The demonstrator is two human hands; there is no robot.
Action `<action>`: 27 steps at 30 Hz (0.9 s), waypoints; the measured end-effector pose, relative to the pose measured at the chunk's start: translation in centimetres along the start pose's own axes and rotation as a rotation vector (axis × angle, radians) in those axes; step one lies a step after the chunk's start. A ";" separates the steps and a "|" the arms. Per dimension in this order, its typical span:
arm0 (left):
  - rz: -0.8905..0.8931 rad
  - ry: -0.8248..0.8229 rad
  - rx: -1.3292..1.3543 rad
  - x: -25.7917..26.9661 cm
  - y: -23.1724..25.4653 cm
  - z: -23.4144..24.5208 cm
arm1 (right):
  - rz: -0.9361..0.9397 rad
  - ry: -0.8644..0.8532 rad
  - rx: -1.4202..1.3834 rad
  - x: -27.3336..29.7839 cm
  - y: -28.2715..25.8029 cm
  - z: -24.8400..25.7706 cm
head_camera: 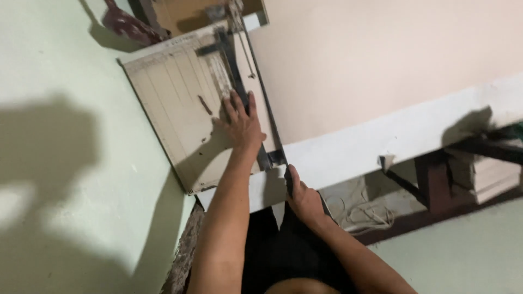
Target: Using a manual guillotine-style paper cutter to cut cardboard sheets into smaller pieces.
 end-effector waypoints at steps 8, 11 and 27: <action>-0.204 -0.024 -0.402 2.7 1.1 -0.3 | -0.257 -0.235 -0.569 5.1 -2.9 16.2; -0.182 -0.176 0.106 5.8 2.0 -1.3 | -0.430 -0.033 -0.956 -1.5 3.5 11.0; -0.318 0.094 0.121 8.3 -4.0 1.0 | -0.358 0.061 -1.327 -8.2 9.5 4.8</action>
Point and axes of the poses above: each hand's wrist, its own x-axis away from the middle knuckle, its own z-axis out of the back of the hand, y = z × x, the point moved 7 cm from there along -x, towards the middle knuckle, and after that the axes turned 2 degrees about -y, right-handed, at the moved point
